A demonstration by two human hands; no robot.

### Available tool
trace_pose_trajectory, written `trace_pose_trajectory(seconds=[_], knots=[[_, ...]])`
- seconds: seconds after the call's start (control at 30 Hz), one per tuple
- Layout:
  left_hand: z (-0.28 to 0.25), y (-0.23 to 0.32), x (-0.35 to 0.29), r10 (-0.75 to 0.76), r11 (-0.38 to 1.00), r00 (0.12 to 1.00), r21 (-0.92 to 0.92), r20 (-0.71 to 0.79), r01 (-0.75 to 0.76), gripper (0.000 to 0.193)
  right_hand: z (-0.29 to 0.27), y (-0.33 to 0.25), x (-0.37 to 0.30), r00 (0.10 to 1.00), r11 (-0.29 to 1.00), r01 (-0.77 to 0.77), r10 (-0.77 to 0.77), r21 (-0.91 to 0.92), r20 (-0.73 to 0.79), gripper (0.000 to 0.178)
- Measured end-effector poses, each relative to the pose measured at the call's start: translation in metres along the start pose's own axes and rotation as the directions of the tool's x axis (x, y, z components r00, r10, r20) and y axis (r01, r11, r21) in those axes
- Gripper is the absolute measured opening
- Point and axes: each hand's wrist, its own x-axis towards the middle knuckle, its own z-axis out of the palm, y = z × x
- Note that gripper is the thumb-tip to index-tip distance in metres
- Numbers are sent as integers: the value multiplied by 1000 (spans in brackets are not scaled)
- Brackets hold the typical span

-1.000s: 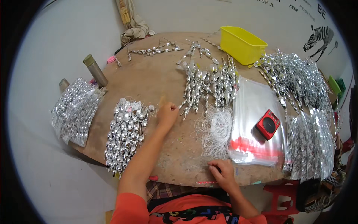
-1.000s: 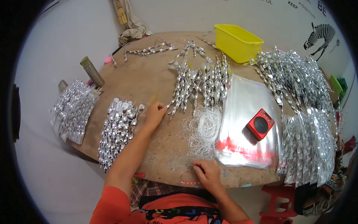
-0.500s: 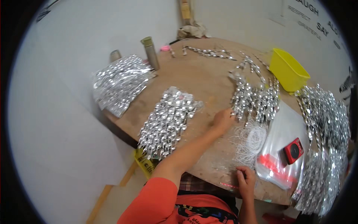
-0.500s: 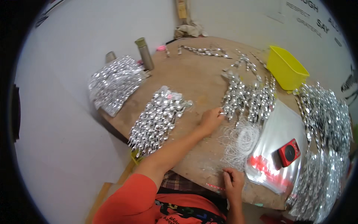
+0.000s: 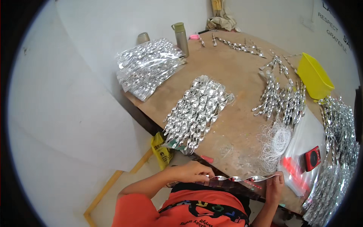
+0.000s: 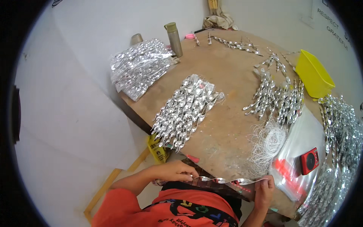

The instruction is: Assembling small silver-colored toy components at a factory workbench.

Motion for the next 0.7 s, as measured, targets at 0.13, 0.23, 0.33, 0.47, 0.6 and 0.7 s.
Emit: trace_pose_trajectory(seconds=[0.13,0.23,0.33,0.47,0.6,0.7], knots=[[7,23,7,147,986,988,-75,-48,-150,42,42,-3,-16,980,931,-136,176,-340,90,8],[35,33,30,119,902,987,-405,-107,-153,40,89,8,-18,901,839,-50,271,-541,338,7],[47,33,40,35,794,972,-584,-232,-168,33,90,7,-14,928,802,-31,245,-597,280,19],[54,21,40,-30,671,980,-731,-197,-126,31,43,-4,-5,989,557,135,-22,-819,149,17],[61,8,43,-49,647,973,-749,-227,-142,31,15,-25,9,943,161,268,-244,-950,225,12],[66,10,41,-62,645,969,-751,-240,-145,33,14,-31,12,924,-8,289,-261,-957,281,10]])
